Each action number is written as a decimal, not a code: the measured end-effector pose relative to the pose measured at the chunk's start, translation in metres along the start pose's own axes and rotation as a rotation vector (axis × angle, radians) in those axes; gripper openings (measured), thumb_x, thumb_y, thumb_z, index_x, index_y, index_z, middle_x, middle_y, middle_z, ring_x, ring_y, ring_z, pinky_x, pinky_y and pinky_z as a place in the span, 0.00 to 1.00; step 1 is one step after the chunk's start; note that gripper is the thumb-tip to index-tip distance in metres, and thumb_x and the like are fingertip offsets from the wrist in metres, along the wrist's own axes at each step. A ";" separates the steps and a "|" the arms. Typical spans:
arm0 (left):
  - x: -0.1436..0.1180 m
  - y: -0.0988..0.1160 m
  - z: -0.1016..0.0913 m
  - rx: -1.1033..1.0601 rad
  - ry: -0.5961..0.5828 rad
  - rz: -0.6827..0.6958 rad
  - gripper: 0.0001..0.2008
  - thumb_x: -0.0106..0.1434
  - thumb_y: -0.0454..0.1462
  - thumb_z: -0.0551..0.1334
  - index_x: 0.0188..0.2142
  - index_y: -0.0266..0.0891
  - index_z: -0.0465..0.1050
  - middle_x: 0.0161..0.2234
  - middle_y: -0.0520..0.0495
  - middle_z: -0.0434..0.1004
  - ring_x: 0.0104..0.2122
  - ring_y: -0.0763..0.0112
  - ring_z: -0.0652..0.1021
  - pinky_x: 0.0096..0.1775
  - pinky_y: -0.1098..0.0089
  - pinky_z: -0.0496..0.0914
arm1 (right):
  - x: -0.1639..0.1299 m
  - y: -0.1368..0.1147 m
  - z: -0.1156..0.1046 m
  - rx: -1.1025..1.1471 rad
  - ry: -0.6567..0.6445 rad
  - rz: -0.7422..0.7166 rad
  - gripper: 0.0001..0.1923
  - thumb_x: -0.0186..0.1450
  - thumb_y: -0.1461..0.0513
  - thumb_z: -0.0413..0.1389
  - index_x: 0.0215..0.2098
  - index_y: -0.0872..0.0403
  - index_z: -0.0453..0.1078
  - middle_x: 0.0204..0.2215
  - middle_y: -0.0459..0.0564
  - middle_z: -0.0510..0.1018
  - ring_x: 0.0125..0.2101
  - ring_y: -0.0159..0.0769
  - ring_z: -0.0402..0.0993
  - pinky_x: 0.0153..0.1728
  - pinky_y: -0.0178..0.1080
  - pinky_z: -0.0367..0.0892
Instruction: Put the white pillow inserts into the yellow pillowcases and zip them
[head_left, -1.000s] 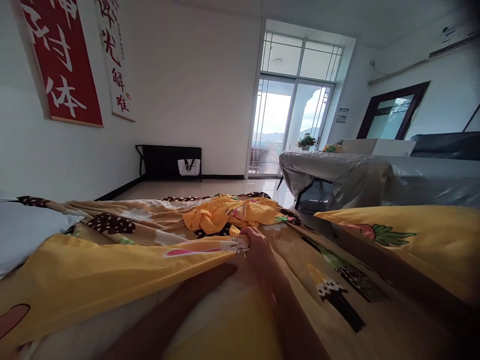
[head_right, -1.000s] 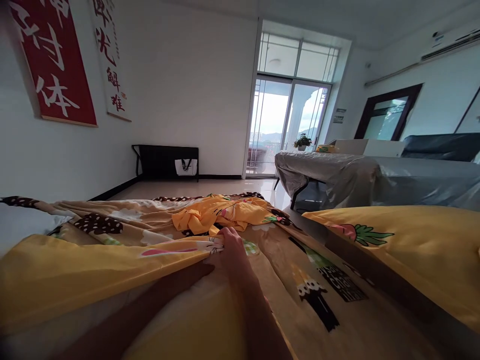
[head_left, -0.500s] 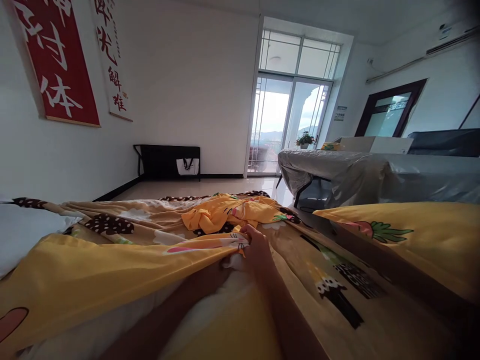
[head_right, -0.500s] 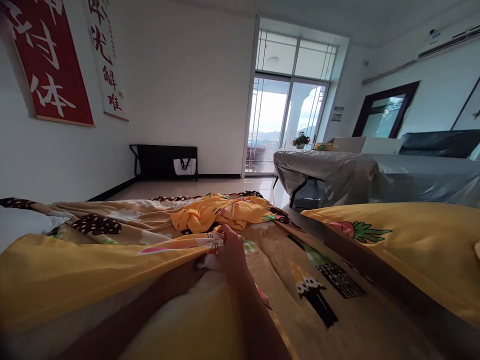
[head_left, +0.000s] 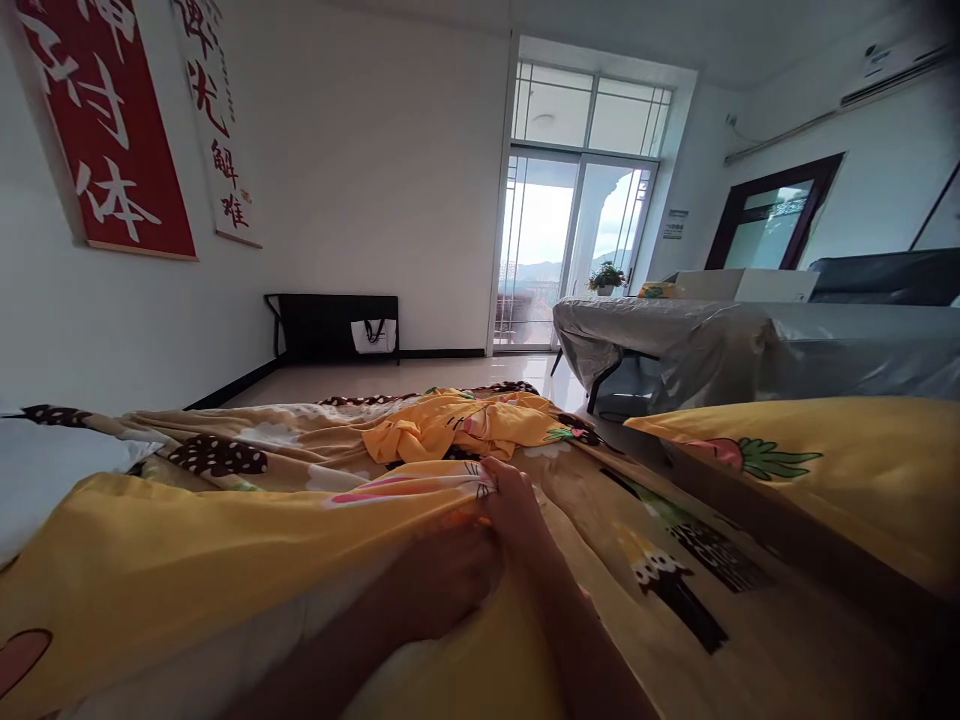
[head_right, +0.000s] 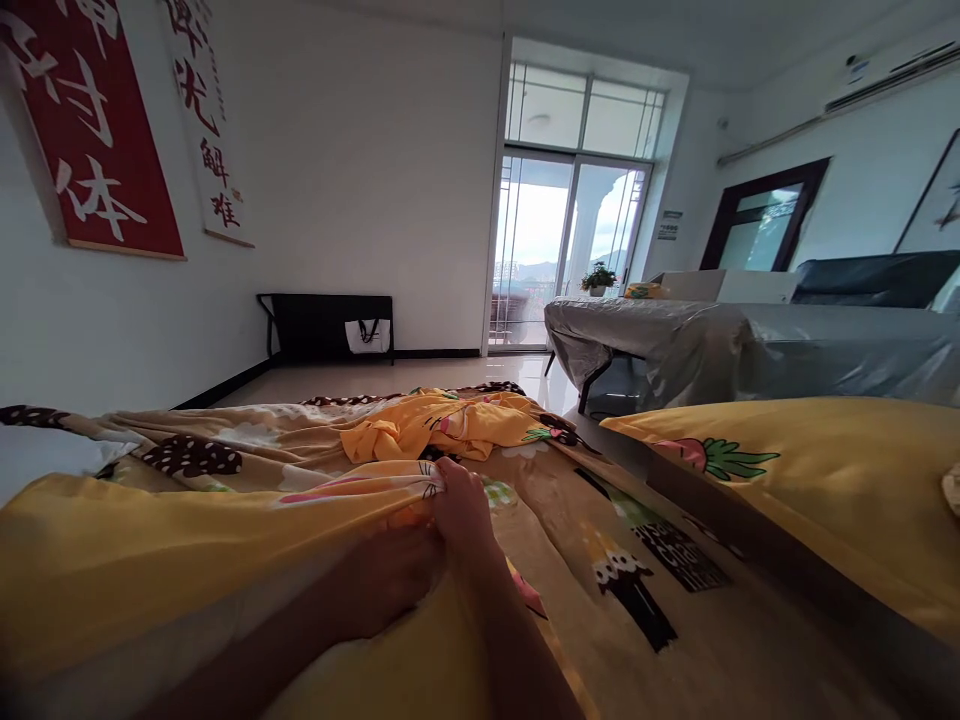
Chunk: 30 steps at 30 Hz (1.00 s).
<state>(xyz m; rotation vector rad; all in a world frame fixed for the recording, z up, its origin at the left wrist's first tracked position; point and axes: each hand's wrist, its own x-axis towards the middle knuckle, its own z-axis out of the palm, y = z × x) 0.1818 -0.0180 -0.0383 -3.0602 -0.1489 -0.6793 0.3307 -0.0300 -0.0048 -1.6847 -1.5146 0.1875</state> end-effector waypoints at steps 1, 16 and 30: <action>0.001 0.001 0.000 -0.002 0.002 -0.019 0.15 0.64 0.33 0.52 0.49 0.39 0.68 0.49 0.44 0.72 0.52 0.65 0.69 0.56 0.63 0.63 | 0.001 0.000 0.000 -0.013 -0.004 0.004 0.08 0.51 0.70 0.48 0.25 0.53 0.66 0.22 0.46 0.72 0.27 0.33 0.64 0.27 0.32 0.48; -0.006 -0.010 0.004 -0.204 -0.143 -0.513 0.13 0.54 0.31 0.54 0.39 0.42 0.70 0.37 0.50 0.76 0.34 0.66 0.74 0.36 0.67 0.69 | -0.006 0.005 -0.011 -0.200 -0.054 -0.088 0.07 0.50 0.72 0.50 0.24 0.55 0.62 0.28 0.49 0.71 0.28 0.31 0.62 0.28 0.31 0.49; 0.001 -0.005 -0.002 -0.061 -0.026 -0.273 0.41 0.56 0.30 0.56 0.66 0.41 0.39 0.66 0.46 0.45 0.64 0.64 0.52 0.64 0.60 0.54 | -0.005 -0.005 -0.007 -0.047 -0.032 -0.017 0.10 0.49 0.72 0.47 0.26 0.53 0.61 0.24 0.45 0.72 0.26 0.31 0.63 0.26 0.31 0.47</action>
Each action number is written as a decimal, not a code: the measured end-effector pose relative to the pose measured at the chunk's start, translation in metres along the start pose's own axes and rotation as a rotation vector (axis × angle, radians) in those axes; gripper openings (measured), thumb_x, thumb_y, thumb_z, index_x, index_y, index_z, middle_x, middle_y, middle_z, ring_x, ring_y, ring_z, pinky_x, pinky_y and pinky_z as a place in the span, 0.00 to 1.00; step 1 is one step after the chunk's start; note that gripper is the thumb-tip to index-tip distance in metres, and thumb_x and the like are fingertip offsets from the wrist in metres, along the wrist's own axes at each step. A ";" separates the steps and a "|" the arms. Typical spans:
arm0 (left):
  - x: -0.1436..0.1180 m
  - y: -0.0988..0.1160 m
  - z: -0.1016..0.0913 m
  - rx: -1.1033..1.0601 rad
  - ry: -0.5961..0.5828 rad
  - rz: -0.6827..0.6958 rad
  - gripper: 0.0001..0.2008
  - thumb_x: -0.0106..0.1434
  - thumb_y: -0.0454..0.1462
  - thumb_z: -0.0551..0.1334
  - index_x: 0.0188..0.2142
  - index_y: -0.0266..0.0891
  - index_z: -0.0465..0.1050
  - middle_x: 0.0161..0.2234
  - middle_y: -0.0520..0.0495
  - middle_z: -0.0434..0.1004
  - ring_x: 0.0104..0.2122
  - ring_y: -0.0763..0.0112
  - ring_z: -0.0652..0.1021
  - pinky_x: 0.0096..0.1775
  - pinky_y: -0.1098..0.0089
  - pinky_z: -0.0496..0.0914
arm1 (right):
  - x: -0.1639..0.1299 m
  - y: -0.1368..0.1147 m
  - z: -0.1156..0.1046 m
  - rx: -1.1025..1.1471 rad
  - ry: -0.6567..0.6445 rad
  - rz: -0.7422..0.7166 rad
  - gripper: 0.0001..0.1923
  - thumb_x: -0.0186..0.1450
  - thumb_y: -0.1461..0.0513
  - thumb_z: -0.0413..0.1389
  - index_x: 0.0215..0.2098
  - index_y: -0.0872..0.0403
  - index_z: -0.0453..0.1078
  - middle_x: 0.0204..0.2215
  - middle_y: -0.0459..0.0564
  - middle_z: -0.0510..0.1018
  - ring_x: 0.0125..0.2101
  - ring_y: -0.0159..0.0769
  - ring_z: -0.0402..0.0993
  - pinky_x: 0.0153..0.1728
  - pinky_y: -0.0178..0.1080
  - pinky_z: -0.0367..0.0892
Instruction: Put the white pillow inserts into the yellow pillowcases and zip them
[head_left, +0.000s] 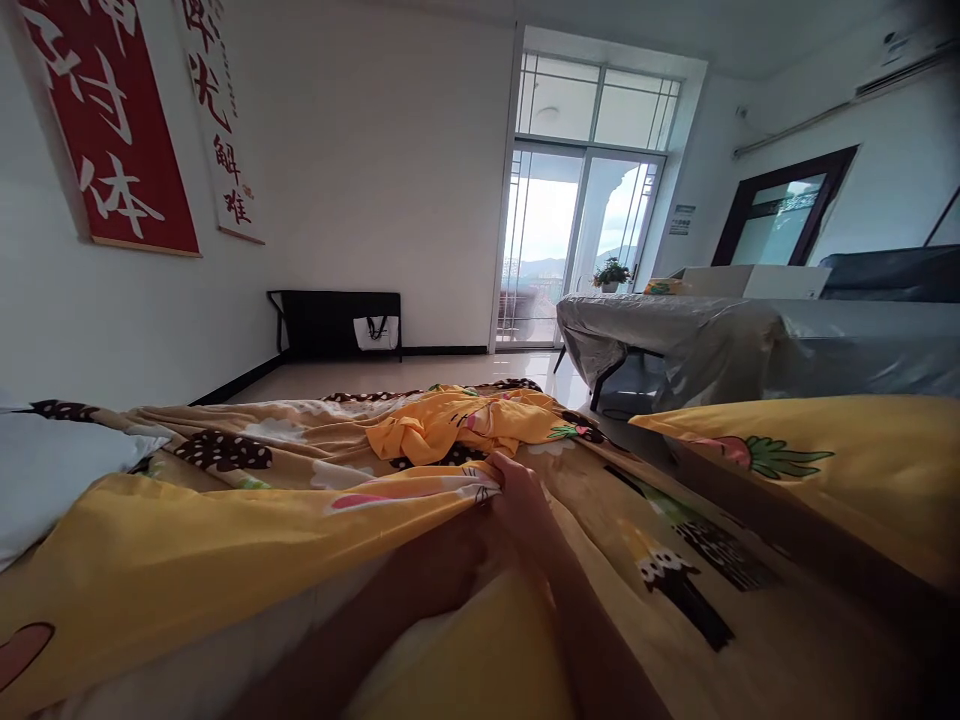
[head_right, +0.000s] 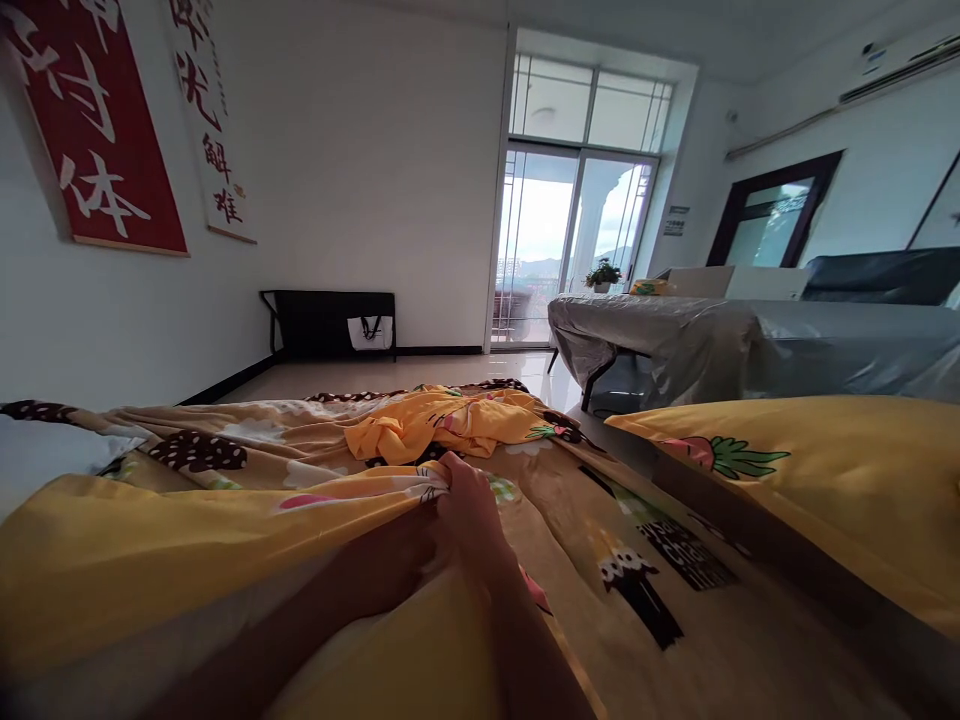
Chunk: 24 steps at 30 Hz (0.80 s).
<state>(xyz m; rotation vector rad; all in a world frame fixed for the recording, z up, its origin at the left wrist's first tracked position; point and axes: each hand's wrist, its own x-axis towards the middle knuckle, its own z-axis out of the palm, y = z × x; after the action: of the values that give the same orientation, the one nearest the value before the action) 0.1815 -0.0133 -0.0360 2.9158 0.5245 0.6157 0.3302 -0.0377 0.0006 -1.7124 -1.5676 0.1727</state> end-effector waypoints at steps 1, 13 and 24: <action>0.000 0.000 0.001 -0.007 0.003 -0.014 0.42 0.55 0.30 0.56 0.66 0.41 0.37 0.66 0.47 0.44 0.64 0.64 0.52 0.63 0.61 0.55 | 0.000 0.000 0.000 0.002 -0.006 0.003 0.10 0.49 0.72 0.46 0.26 0.53 0.62 0.24 0.45 0.73 0.26 0.32 0.64 0.26 0.31 0.47; 0.000 -0.002 0.007 0.032 0.026 -0.032 0.38 0.56 0.30 0.55 0.65 0.41 0.45 0.66 0.47 0.46 0.65 0.63 0.51 0.64 0.57 0.54 | -0.004 -0.007 -0.006 -0.106 0.009 0.044 0.15 0.51 0.73 0.47 0.32 0.53 0.67 0.30 0.50 0.77 0.32 0.36 0.68 0.28 0.33 0.47; 0.000 0.002 0.007 0.075 -0.017 -0.093 0.23 0.55 0.30 0.57 0.51 0.43 0.67 0.64 0.50 0.53 0.64 0.60 0.52 0.63 0.56 0.54 | 0.003 0.002 0.000 0.152 -0.006 -0.125 0.06 0.48 0.70 0.45 0.21 0.53 0.56 0.19 0.41 0.64 0.24 0.29 0.56 0.25 0.32 0.46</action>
<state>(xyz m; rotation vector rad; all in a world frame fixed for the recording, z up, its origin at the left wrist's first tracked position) 0.1847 -0.0151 -0.0419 2.9429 0.6916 0.5709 0.3323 -0.0349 0.0011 -1.4935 -1.6185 0.2279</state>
